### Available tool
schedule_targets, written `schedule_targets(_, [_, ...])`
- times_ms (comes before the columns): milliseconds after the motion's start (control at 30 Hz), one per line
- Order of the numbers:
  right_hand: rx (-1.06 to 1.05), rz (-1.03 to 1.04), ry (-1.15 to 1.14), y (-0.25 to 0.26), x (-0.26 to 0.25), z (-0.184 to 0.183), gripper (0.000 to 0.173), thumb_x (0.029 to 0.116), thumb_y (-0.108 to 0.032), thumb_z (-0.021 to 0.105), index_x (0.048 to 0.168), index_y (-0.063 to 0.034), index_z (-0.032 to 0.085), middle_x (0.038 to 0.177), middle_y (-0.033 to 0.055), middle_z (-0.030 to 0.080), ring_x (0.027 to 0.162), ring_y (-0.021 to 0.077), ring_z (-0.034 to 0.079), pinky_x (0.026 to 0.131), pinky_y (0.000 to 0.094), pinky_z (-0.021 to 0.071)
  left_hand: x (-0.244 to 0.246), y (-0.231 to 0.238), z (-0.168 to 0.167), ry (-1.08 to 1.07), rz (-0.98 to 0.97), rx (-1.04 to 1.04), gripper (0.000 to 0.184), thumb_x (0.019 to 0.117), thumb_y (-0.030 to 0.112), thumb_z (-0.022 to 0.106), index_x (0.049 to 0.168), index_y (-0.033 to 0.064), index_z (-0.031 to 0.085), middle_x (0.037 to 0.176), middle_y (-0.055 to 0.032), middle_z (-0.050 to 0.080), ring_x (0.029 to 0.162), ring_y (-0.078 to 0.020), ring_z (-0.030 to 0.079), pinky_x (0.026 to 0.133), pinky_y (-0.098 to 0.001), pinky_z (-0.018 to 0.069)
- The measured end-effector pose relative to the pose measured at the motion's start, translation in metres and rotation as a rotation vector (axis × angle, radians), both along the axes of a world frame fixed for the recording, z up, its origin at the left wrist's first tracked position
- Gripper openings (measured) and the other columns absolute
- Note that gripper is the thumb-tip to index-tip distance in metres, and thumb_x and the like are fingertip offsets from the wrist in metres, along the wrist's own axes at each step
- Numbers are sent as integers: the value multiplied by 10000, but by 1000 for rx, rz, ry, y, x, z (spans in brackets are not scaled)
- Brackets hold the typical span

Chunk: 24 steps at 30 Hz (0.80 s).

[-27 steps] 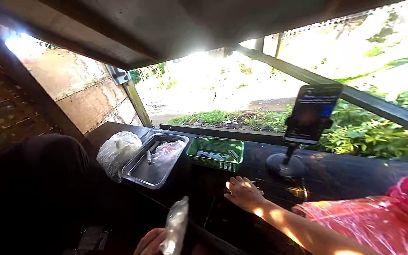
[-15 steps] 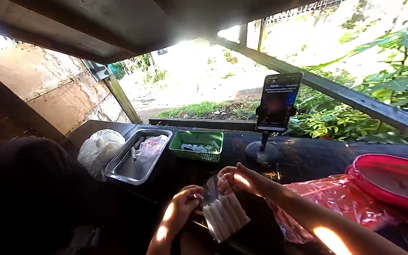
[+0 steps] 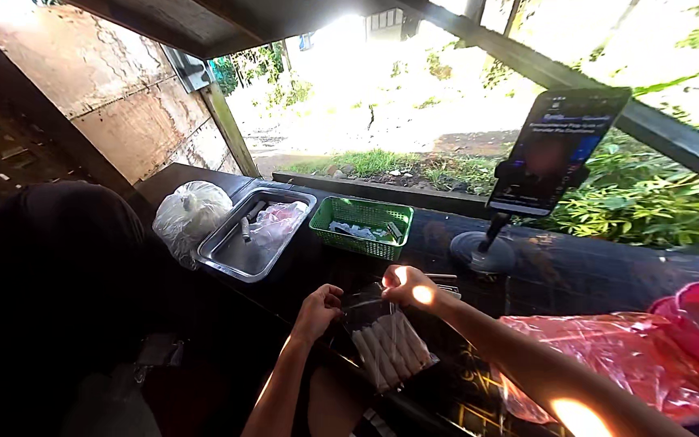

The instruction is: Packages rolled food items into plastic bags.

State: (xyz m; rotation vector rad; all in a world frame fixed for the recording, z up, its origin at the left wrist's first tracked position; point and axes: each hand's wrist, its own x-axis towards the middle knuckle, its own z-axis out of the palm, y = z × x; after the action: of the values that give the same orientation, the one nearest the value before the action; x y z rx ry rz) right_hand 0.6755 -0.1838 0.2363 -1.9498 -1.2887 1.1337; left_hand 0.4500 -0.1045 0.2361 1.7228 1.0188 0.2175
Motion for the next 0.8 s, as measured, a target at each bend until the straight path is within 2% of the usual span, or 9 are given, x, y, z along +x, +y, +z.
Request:
schedule_targets(67, [12, -27, 23, -3, 3, -4, 286, 926, -75, 735, 1140, 30, 577, 876, 122, 617, 686, 167, 602, 674, 332, 527, -1, 3, 2, -2, -17, -36, 442, 935, -120, 592, 1364, -34, 526, 1206, -180, 616, 945, -211, 685, 876, -366, 580])
schedule_targets(133, [-9, -43, 34, -5, 6, -2, 324, 955, -166, 737, 1157, 20, 565, 845, 94, 586, 646, 142, 570, 636, 299, 505, -2, 6, 2, -17, -36, -78, 439, 945, -133, 548, 1372, -40, 510, 1214, -177, 616, 958, -201, 687, 884, -358, 577])
schedule_targets(233, [-85, -20, 20, -5, 7, 5, 355, 1019, -293, 658, 1200, -1, 571, 881, 99, 606, 674, 146, 586, 658, 312, 512, -2, 6, -1, -31, -9, -112, 406, 1026, -12, 522, 1424, -41, 447, 1194, -178, 637, 951, -184, 697, 878, -334, 576])
schedule_targets(300, [-122, -2, 31, -4, 6, 8, 343, 1030, -259, 642, 1246, 0, 575, 929, 117, 630, 701, 160, 590, 675, 333, 509, 1, 5, -2, -30, 18, -112, 492, 1016, 59, 612, 1453, -45, 413, 1203, -192, 637, 944, -197, 694, 870, -343, 573])
schedule_targets(367, [-124, 20, 70, -5, 5, 8, 310, 1007, -162, 663, 1260, -9, 571, 907, 103, 643, 660, 137, 570, 627, 306, 482, 2, 5, -7, -20, 26, -76, 562, 955, 2, 674, 1456, -36, 422, 1196, -191, 627, 919, -212, 684, 846, -354, 577])
schedule_targets(467, [-83, 28, 112, -7, 0, 6, 268, 944, -60, 692, 1184, -12, 583, 789, 43, 576, 602, 99, 498, 569, 267, 422, 1, 5, -8, -48, 37, -72, 566, 911, -95, 662, 1432, -30, 451, 1166, -168, 615, 869, -185, 665, 807, -332, 573])
schedule_targets(633, [-81, 0, 181, -7, -1, 3, 275, 918, -76, 729, 1157, -28, 601, 737, 3, 534, 558, 63, 447, 531, 229, 378, -5, 3, -5, -125, 53, -127, 524, 910, -155, 609, 1401, -52, 460, 1149, -161, 621, 859, -169, 679, 818, -320, 580])
schedule_targets(733, [-57, 7, 228, -14, 2, 15, 282, 925, -62, 719, 1193, -32, 635, 752, -6, 586, 555, 44, 452, 532, 223, 382, -11, -7, 12, -207, 52, -34, 500, 904, -145, 609, 1377, -41, 486, 1118, -123, 647, 836, -147, 691, 804, -306, 596])
schedule_targets(800, [77, -7, 282, -25, 2, 37, 241, 913, -9, 701, 1149, -12, 654, 769, -15, 616, 565, 17, 471, 528, 199, 390, -15, -17, 38, -293, 42, 74, 483, 903, -134, 606, 1363, -32, 500, 1114, -97, 664, 831, -125, 706, 800, -295, 608])
